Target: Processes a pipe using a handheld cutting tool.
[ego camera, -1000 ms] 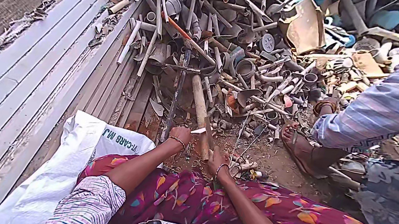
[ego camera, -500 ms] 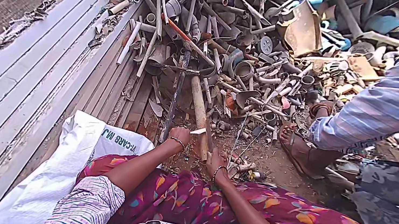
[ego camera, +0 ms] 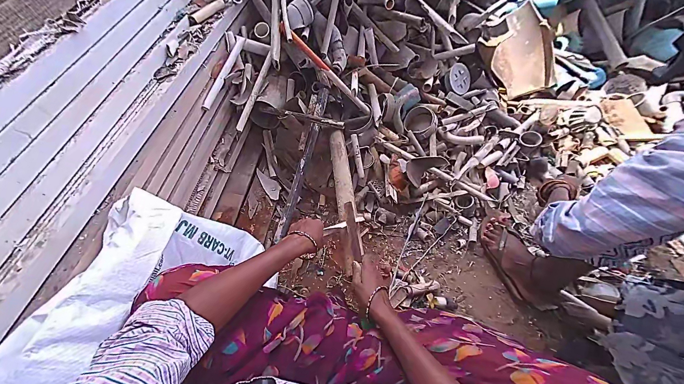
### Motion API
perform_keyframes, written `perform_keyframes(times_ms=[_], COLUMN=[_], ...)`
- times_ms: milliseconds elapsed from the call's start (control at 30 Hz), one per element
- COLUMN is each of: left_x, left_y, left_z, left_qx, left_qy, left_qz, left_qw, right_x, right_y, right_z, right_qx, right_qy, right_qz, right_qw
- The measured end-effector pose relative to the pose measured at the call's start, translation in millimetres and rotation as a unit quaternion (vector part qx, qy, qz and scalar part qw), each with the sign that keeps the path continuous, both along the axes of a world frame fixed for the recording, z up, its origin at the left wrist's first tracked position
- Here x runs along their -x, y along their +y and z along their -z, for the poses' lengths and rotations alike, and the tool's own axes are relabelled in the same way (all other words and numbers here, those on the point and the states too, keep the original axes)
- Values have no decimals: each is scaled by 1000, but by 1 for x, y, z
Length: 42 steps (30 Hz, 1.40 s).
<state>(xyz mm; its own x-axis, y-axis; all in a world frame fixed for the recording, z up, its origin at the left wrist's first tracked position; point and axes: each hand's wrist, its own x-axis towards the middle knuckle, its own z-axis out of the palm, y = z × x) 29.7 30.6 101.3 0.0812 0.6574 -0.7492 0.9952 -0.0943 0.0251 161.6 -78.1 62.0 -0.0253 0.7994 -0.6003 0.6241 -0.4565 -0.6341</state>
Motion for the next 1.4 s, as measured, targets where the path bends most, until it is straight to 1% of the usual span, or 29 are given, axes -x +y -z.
perform_keyframes(times_ms=[67, 167, 300, 333, 367, 400, 500, 567, 667, 733, 767, 800, 833, 867, 900, 933, 967, 1000, 1033, 1067, 1100, 1167, 1200, 1267, 1300, 1400], left_x=[1, -3, -2, -1, -2, -3, -6, -11, -20, -23, -24, -23, -22, -19, -15, -11, -6, -3, -1, -1, 0, 1, 1, 1, 0, -3], left_y=[1, -1, 0, -1, -2, -2, -13, -26, -54, -67, -70, -69, -67, -63, -59, -56, -54, -50, -45, -42, -42, -42, -41, -38, -37, -35], left_z=[1, 0, 0, -1, -2, -4, -13, -19, -20, -17, -15, -15, -17, -20, -23, -26, -24, -19, -16, -18, -24, -32, -31, -31, -34, -44], left_qx=[-3, -4, -9, -10, -13, -19, -52, -65, -53, -27, -10, 3, 8, -1, -35, -101, -191, -285, -352, -369, -345, -269, -254, -244, -223, -119], left_qy=[-2, 5, 10, 8, 9, 8, -27, -76, -130, -139, -139, -141, -150, -167, -202, -251, -314, -376, -415, -425, -412, -353, -333, -310, -287, -196], left_qz=[-3, 3, 13, 12, 13, 13, 5, 13, 63, 93, 105, 114, 118, 117, 109, 101, 101, 120, 148, 166, 167, 148, 145, 153, 156, 153], left_qw=[1000, 1000, 1000, 1000, 1000, 1000, 998, 995, 988, 985, 985, 983, 982, 979, 973, 957, 924, 873, 826, 810, 827, 884, 896, 906, 918, 961], right_x=[2, -6, -1, -5, -11, -16, -26, -25, -15, -9, -8, -9, -11, -15, -21, -27, -30, -32, -32, -30, -28, -25, -26, -30, -31, -32], right_y=[-2, 4, -1, 2, 5, 10, 18, 20, 17, 15, 14, 14, 16, 17, 19, 19, 19, 19, 19, 18, 17, 16, 16, 17, 18, 20], right_z=[-1, 5, 0, 2, 6, 11, 24, 20, 7, 3, 2, 1, 2, 5, 8, 9, 9, 7, 5, 4, 3, 3, 3, 5, 4, 8], right_qx=[-9, 4, -16, -17, -19, -32, -79, -108, -150, -165, -167, -173, -184, -199, -211, -218, -224, -223, -223, -227, -225, -214, -213, -216, -213, -222], right_qy=[-1, -8, 26, 35, 47, 66, 129, 191, 292, 360, 379, 378, 357, 315, 264, 217, 175, 141, 116, 104, 98, 97, 92, 80, 76, 76], right_qz=[-6, 19, -14, -1, 36, 96, 267, 335, 390, 411, 412, 403, 388, 365, 328, 283, 230, 172, 113, 64, 29, -2, -7, -11, -14, -36], right_qw=[1000, 1000, 999, 999, 998, 993, 952, 916, 860, 821, 812, 816, 830, 853, 882, 908, 931, 949, 961, 966, 969, 972, 973, 973, 974, 971])
